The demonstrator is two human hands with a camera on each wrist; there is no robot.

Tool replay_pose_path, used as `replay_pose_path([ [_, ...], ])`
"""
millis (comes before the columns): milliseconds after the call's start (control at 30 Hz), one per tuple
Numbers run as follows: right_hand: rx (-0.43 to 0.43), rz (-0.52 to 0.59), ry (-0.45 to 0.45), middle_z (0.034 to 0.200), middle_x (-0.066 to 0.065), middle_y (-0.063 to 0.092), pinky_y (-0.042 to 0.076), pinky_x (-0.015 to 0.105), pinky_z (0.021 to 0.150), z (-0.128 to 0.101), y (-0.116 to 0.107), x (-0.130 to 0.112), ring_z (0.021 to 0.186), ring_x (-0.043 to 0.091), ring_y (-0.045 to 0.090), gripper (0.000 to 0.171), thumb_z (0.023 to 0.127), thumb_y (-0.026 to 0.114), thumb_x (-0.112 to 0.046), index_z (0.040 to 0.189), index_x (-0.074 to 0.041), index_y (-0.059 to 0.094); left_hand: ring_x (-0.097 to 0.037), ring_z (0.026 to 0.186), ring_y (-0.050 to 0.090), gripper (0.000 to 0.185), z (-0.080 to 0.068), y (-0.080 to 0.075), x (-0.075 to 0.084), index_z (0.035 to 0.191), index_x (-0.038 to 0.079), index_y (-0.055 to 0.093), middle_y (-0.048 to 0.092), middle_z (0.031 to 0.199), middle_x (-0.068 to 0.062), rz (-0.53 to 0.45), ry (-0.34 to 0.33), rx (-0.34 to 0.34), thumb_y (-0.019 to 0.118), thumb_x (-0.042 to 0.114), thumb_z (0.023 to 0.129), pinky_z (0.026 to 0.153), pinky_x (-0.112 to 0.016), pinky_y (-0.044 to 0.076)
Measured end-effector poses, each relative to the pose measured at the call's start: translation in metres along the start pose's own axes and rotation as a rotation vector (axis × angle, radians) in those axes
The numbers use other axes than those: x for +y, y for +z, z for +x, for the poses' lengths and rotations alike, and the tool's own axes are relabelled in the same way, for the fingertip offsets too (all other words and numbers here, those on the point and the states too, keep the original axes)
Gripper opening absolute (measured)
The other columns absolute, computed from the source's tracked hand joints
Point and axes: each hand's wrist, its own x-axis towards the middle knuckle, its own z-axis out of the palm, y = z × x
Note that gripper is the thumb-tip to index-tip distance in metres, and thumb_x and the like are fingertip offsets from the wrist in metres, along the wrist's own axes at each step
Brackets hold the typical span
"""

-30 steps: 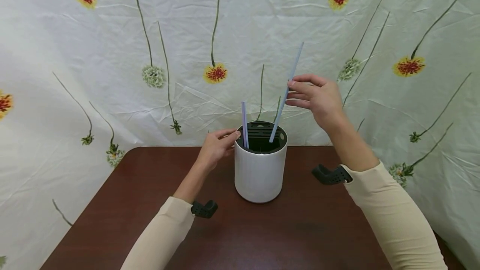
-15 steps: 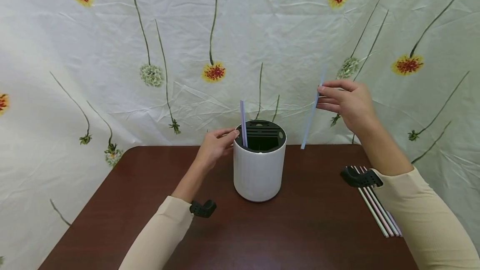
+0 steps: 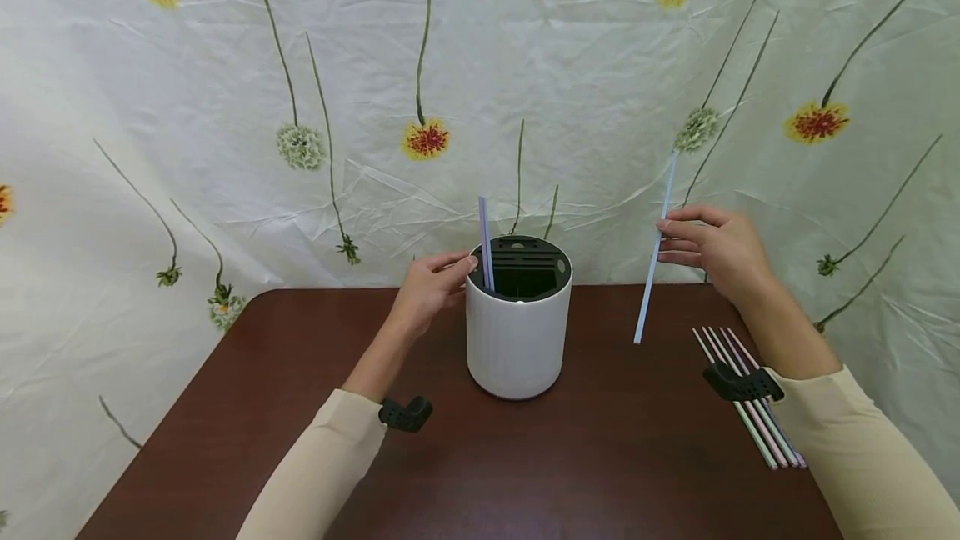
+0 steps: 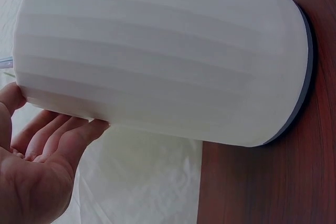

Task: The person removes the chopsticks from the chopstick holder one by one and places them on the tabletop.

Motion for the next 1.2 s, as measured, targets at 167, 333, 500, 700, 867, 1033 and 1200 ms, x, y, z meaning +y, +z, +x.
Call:
replay_pose_path([
  [167, -0.027, 0.010, 0.046, 0.091, -0.003, 0.075, 0.064, 0.033, 0.075, -0.002, -0.013, 0.018, 0.078, 0.016, 0.076, 0.003, 0.096, 0.071, -0.011, 0.096, -0.009, 0.073, -0.025, 0.125, 0.063, 0.046, 0.000, 0.000, 0.000, 0.136, 0.007, 0.065, 0.065, 0.137, -0.012, -0.006, -0.007, 0.003, 0.071, 0.030, 0.097, 0.101, -0.046, 0.054],
  [333, -0.030, 0.021, 0.079, 0.089, -0.004, 0.074, 0.064, 0.031, 0.072, -0.004, -0.026, 0.037, 0.075, 0.014, 0.075, 0.009, 0.098, 0.068, -0.008, 0.093, -0.010, 0.075, -0.024, 0.124, 0.064, 0.046, 0.000, 0.000, 0.001, 0.137, 0.009, 0.065, 0.065, 0.136, -0.011, 0.014, -0.008, 0.003, 0.071, 0.032, 0.097, 0.099, -0.043, 0.056],
  [500, -0.030, -0.012, 0.154, 0.086, -0.005, 0.074, 0.063, 0.031, 0.071, -0.009, -0.039, 0.052, 0.072, 0.014, 0.075, 0.012, 0.098, 0.067, -0.008, 0.092, -0.015, 0.075, -0.022, 0.122, 0.065, 0.046, 0.001, -0.001, 0.001, 0.135, 0.010, 0.066, 0.066, 0.135, -0.011, 0.013, -0.008, 0.011, 0.072, 0.033, 0.096, 0.098, -0.043, 0.057],
  [700, -0.022, -0.051, 0.228, 0.083, -0.008, 0.073, 0.063, 0.029, 0.070, -0.015, -0.058, 0.070, 0.072, 0.013, 0.074, 0.011, 0.101, 0.062, -0.007, 0.095, -0.014, 0.069, -0.023, 0.121, 0.065, 0.047, 0.001, -0.001, 0.001, 0.135, 0.010, 0.067, 0.066, 0.135, -0.011, 0.015, -0.005, 0.010, 0.072, 0.034, 0.095, 0.098, -0.043, 0.057],
  [867, -0.010, -0.164, 0.228, 0.086, -0.011, 0.070, 0.063, 0.027, 0.074, -0.018, -0.074, 0.085, 0.076, 0.009, 0.072, 0.006, 0.103, 0.059, -0.010, 0.106, -0.007, 0.062, -0.023, 0.122, 0.065, 0.047, 0.001, 0.000, 0.001, 0.135, 0.011, 0.067, 0.065, 0.136, -0.011, 0.022, -0.006, 0.006, 0.072, 0.035, 0.095, 0.098, -0.043, 0.057],
  [1033, -0.015, -0.254, 0.247, 0.087, -0.013, 0.069, 0.062, 0.026, 0.076, -0.021, -0.087, 0.095, 0.078, 0.009, 0.073, 0.016, 0.105, 0.057, -0.016, 0.114, -0.005, 0.061, -0.024, 0.121, 0.065, 0.046, 0.002, -0.001, 0.000, 0.134, 0.010, 0.067, 0.066, 0.135, -0.011, 0.019, 0.000, 0.010, 0.072, 0.034, 0.096, 0.098, -0.044, 0.057],
  [1200, -0.008, -0.290, 0.301, 0.086, -0.014, 0.068, 0.062, 0.026, 0.075, -0.023, -0.099, 0.106, 0.078, 0.008, 0.071, 0.023, 0.103, 0.061, -0.018, 0.119, -0.001, 0.061, -0.023, 0.122, 0.065, 0.045, 0.002, 0.000, -0.001, 0.134, 0.009, 0.067, 0.066, 0.135, -0.011, 0.017, 0.005, 0.003, 0.072, 0.032, 0.096, 0.097, -0.043, 0.057],
])
